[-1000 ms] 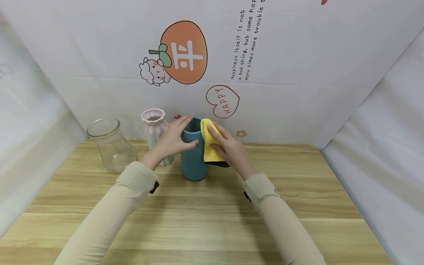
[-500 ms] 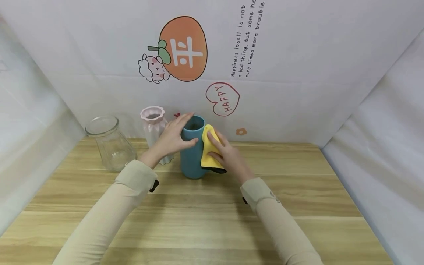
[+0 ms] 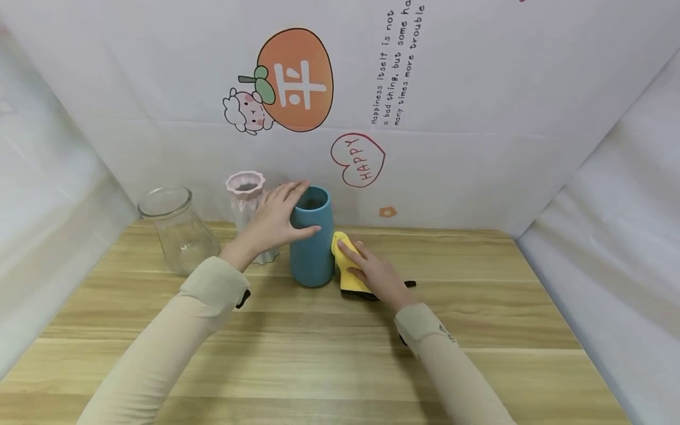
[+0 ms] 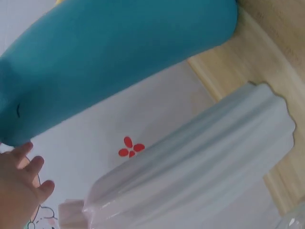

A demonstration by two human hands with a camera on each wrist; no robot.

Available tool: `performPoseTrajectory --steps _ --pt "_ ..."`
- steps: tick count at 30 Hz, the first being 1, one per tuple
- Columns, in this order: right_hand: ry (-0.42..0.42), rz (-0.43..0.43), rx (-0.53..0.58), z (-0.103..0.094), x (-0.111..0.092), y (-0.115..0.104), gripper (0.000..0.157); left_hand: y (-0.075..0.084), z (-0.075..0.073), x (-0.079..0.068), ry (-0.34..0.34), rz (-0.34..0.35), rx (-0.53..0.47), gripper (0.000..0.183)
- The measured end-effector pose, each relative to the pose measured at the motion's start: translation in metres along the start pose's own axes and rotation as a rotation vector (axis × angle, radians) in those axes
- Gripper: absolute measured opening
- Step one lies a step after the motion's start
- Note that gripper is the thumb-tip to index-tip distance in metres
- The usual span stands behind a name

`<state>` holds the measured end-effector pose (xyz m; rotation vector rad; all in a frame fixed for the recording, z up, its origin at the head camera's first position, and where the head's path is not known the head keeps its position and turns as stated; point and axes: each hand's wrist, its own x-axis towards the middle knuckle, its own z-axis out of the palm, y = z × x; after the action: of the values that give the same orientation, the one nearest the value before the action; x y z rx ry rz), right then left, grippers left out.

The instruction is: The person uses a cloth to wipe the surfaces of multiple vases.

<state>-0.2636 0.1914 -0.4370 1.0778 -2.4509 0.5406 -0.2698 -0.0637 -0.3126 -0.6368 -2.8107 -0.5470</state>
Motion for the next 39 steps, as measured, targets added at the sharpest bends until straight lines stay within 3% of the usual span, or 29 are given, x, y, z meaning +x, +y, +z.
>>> performPoseTrajectory --steps 4,8,12,15,19,24,28,34,39 --pt "0.068 0.0 0.018 -0.007 0.01 -0.005 0.069 0.003 0.001 -0.002 0.044 -0.022 0.007 0.088" --pt "0.188 -0.031 0.033 -0.018 0.027 -0.015 0.07 0.006 0.0 -0.003 0.058 -0.034 -0.017 0.085" --pt "0.284 -0.081 0.036 -0.032 0.044 -0.023 0.065 0.007 -0.001 -0.001 0.034 -0.028 -0.043 0.084" --pt "0.311 -0.081 0.011 -0.041 0.054 -0.025 0.061 0.007 -0.002 0.001 -0.007 -0.019 -0.055 0.084" --pt "0.26 -0.035 -0.024 -0.051 0.059 -0.029 0.062 0.005 -0.002 0.003 -0.056 -0.015 -0.085 0.085" --pt "0.171 0.035 -0.012 -0.05 0.054 -0.029 0.063 0.004 -0.002 0.003 -0.065 -0.009 -0.116 0.086" --pt "0.139 0.052 -0.021 -0.037 0.04 -0.023 0.064 0.003 0.0 0.003 -0.063 0.004 -0.126 0.086" --pt "0.095 0.005 -0.046 -0.017 0.021 -0.01 0.062 0.0 0.0 0.003 -0.065 0.013 -0.139 0.087" --pt "-0.026 0.025 -0.076 -0.008 0.006 -0.003 0.061 -0.001 0.001 0.004 -0.079 0.01 -0.129 0.089"
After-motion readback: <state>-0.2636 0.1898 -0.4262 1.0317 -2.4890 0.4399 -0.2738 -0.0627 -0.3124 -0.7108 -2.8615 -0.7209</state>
